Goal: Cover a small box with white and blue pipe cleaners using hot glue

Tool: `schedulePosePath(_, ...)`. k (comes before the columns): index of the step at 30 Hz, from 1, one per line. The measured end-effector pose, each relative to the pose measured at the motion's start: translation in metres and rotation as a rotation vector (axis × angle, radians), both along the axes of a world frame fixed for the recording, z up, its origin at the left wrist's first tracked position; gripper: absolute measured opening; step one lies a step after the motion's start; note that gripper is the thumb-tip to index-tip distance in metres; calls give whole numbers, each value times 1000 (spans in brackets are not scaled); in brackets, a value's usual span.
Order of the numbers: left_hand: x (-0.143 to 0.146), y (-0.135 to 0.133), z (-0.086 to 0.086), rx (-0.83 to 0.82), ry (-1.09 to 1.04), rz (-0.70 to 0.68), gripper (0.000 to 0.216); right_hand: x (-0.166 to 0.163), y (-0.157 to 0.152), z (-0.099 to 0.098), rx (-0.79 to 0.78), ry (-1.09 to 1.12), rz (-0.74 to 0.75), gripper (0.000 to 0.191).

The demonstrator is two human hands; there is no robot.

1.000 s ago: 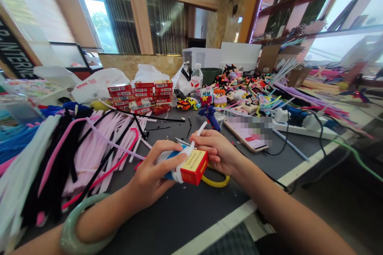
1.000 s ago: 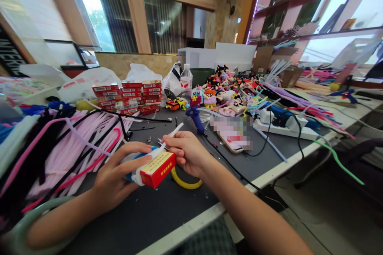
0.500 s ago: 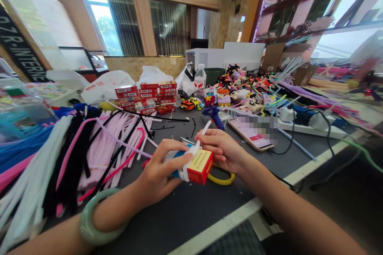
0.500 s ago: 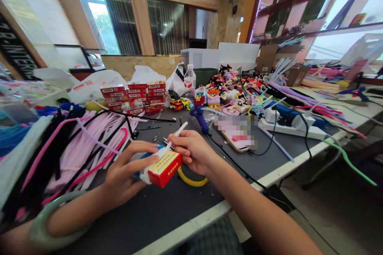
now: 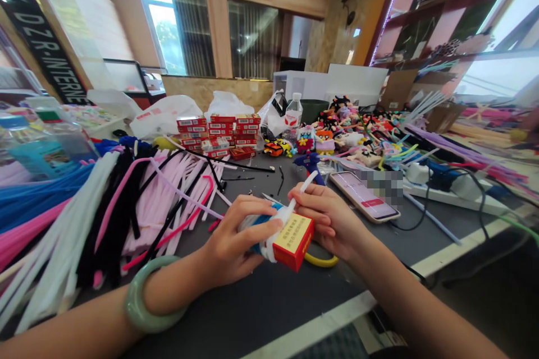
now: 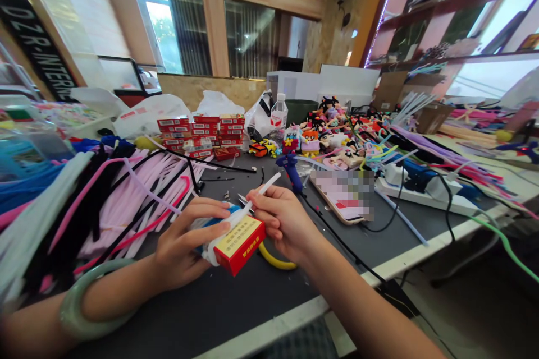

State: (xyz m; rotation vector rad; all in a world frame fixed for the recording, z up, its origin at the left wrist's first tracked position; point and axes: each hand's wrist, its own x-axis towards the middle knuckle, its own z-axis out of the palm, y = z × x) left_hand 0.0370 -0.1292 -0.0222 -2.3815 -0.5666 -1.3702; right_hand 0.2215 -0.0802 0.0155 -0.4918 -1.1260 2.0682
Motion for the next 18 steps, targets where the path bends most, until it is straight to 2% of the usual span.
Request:
schedulePosePath(6,4,-1,-2,33,-42,-7,30,0,-5,3,0,14,-24,33)
schedulePosePath(13,5,-4,-6,48,-54,144,46,-3,-8,0,-12,29,-8,30)
schedulePosePath(18,4,-5,-7,41,-25,183,36,-6,-10,-1,-20,43,5,29)
